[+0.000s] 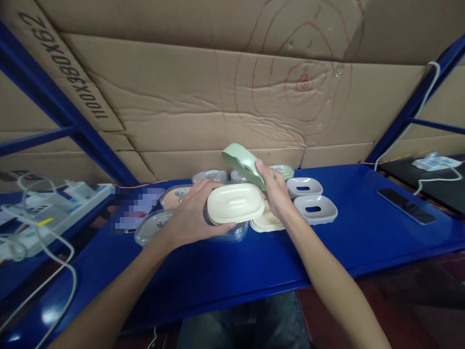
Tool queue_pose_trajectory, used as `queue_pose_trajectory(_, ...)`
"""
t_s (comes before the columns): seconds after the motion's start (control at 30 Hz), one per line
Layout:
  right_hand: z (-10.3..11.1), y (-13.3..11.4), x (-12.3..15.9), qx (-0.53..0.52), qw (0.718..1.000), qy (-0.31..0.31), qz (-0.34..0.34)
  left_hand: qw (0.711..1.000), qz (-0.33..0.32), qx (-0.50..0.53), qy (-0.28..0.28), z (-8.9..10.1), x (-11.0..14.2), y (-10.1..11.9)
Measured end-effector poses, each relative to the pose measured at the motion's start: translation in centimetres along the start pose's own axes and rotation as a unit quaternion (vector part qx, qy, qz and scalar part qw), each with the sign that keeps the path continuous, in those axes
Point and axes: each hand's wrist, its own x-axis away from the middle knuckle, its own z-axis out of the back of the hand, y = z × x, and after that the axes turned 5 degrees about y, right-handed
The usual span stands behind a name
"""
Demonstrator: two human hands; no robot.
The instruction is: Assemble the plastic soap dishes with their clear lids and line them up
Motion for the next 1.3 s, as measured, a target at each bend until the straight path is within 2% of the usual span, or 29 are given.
queue_pose_trajectory(0.1,0.9,-0.8,-0.8,-0.079,0.996,0.048,-0.018,1.0,-0.002,-0.006,-0.01,-0.3,0.0,0.0)
queue_pose_trajectory(0.17,2.3,-1.2,-1.7,-0.1,0.987,0.12,0.026,1.0,-0.002,-0.006,-0.018,-0.7,-0.1,0.3)
queue_pose_trajectory(0.27,4.8,-1.4,-2.9,-0.119,0.958,0.248,0.087,0.998,-0.016,-0.034,-0.04,-1.9,-0.6,1.6)
queue_pose_trajectory(0.37,7.0,-1.4,-3.7,-0.133,0.937,0.307,0.099,0.992,-0.029,-0.081,-0.088,-3.8,-1.5,3.4)
queue_pose_trajectory(0.5,8.3,-1.0,-4.0,-0.149,0.93,0.322,0.096,0.983,-0.043,-0.136,-0.115,-6.5,-2.4,4.9)
queue_pose_trajectory(0.67,8.1,-0.6,-4.1,-0.159,0.928,0.317,0.117,0.973,-0.064,-0.183,-0.129,-8.3,-2.5,4.7)
queue_pose_trajectory(0.9,8.2,-0.4,-4.1,-0.112,0.941,0.295,0.124,0.959,-0.092,-0.221,-0.154,-8.8,-2.0,4.5)
queue_pose_trajectory(1.17,8.5,0.2,-4.1,-0.006,0.955,0.27,0.124,0.956,-0.104,-0.224,-0.159,-8.7,-1.6,4.4)
queue_pose_trajectory(1.23,9.4,0.4,-4.0,0.034,0.953,0.268,0.139,0.956,-0.102,-0.223,-0.163,-8.6,-1.5,4.3)
queue_pose_trajectory(1.3,11.4,0.5,-3.7,0.103,0.947,0.26,0.156,0.956,-0.1,-0.222,-0.166,-8.6,-1.3,4.3)
